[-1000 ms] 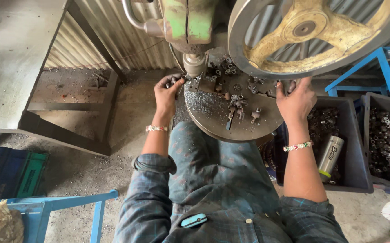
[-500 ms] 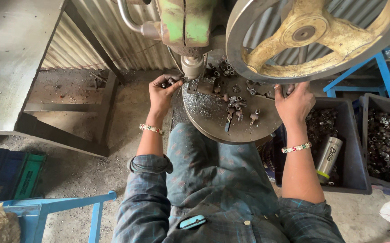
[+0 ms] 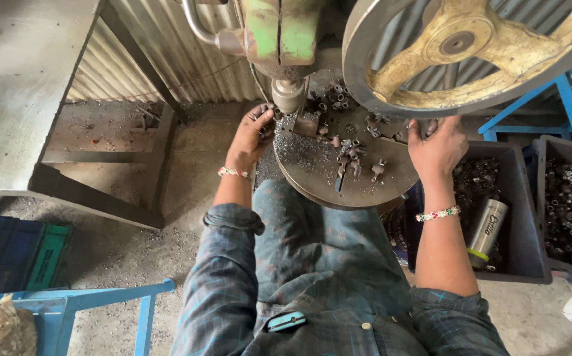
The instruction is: The person sits at a bench drill press, picks small cylindrical metal parts from bins beside the machine, and places them one at a time on the drill press table to drill them, operating the drill press handle for each part and moving finished parts aside on the table.
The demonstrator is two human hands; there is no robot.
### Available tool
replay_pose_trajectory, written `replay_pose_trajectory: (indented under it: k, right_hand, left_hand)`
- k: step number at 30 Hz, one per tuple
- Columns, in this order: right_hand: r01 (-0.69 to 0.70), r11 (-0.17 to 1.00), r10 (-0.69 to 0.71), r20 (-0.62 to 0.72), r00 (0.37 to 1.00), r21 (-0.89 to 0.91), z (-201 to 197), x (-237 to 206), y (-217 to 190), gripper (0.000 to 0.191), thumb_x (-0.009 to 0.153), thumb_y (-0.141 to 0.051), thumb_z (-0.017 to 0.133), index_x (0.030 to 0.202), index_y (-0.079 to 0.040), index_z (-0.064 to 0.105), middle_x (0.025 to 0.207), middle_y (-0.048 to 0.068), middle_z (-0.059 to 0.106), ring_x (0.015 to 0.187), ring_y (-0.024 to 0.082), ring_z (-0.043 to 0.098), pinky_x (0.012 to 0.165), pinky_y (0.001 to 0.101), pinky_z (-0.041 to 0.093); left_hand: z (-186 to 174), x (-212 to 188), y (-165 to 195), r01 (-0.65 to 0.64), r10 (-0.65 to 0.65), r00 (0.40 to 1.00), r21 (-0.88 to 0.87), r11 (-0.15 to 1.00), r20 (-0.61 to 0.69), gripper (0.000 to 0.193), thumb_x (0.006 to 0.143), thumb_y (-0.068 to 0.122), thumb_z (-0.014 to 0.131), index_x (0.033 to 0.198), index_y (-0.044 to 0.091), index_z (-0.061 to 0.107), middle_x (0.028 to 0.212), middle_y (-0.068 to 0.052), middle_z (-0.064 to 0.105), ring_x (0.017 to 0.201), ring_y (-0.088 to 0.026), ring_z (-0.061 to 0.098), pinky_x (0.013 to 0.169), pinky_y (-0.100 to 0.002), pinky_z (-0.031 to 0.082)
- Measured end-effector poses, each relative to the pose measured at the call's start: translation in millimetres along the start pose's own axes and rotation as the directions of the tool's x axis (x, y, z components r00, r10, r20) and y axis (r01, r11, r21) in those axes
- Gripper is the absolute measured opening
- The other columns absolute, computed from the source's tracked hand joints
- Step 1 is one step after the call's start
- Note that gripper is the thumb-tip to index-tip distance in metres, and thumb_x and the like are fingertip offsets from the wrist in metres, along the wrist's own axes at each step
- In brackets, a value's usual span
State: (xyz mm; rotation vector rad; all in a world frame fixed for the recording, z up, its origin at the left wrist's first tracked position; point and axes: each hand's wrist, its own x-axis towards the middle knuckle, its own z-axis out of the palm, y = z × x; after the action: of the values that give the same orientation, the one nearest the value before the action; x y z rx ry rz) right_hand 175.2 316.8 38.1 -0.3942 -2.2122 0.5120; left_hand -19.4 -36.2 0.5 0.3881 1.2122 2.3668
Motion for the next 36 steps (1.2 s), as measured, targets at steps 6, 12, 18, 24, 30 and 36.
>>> replay_pose_trajectory:
  k: [6,12,18,24,30,36]
  right_hand:
    - [0.255,0.92,-0.268,-0.003,0.963,-0.298,20,19,3,0.056,0.073,-0.021,0.087,0.119,-0.015,0.056,0.108,0.016,0.069,0.101,0.038,0.064,0.09,0.0465,0.05]
    - [0.225,0.974,-0.225,-0.014,0.974,-0.008,53,96,-17,0.062,0.08,-0.023,0.086,0.127,-0.006,0.048,0.115,0.019,0.064,0.106,0.039,0.061,0.092,0.0488,0.048]
    - [0.197,0.979,-0.197,0.022,0.98,-0.042,68,159,-44,0.064,0.083,-0.026,0.089,0.127,-0.005,0.047,0.115,0.019,0.064,0.106,0.04,0.061,0.092,0.0489,0.048]
    - [0.112,0.987,-0.096,0.137,0.986,-0.117,56,137,-35,0.066,0.086,-0.028,0.091,0.127,-0.004,0.046,0.115,0.02,0.064,0.106,0.041,0.062,0.092,0.0489,0.049]
    - [0.22,0.951,-0.235,-0.042,0.971,-0.219,19,17,2,0.068,0.089,-0.03,0.094,0.127,-0.003,0.044,0.115,0.021,0.064,0.106,0.042,0.063,0.091,0.049,0.05]
    - [0.086,0.994,-0.092,0.092,0.992,0.065,-4,3,3,0.079,0.088,-0.017,0.09,0.143,0.004,0.036,0.096,0.013,0.063,0.087,0.038,0.064,0.081,0.0482,0.051]
  left_hand:
    - [6,2,-30,-0.023,-0.017,0.979,-0.19,0.982,-0.205,0.016,0.095,0.023,0.073,0.105,0.011,0.07,0.073,0.006,0.061,0.057,-0.006,0.051,0.044,-0.021,0.034]
    - [-5,7,-26,-0.002,-0.021,0.976,-0.104,0.995,-0.215,0.015,0.095,0.019,0.075,0.107,0.011,0.071,0.076,0.005,0.064,0.054,-0.004,0.048,0.042,-0.02,0.032]
    - [-8,9,-24,-0.007,-0.014,0.969,-0.087,0.996,-0.246,0.015,0.094,0.019,0.076,0.106,0.012,0.071,0.077,0.005,0.066,0.053,-0.004,0.047,0.043,-0.02,0.033]
    - [0,-2,-13,-0.06,0.056,0.972,-0.013,0.998,-0.229,0.018,0.091,0.016,0.079,0.108,0.011,0.075,0.077,0.008,0.065,0.059,-0.003,0.051,0.051,-0.02,0.039]
    - [6,-13,4,-0.154,0.196,0.864,0.127,0.98,-0.465,0.02,0.089,0.023,0.081,0.099,0.006,0.076,0.072,0.006,0.062,0.055,-0.004,0.046,0.048,-0.021,0.033]
    - [13,-2,-8,-0.115,0.236,0.748,0.23,0.966,-0.62,0.03,0.083,0.024,0.088,0.088,-0.001,0.072,0.075,0.002,0.066,0.062,-0.006,0.049,0.055,-0.024,0.038]
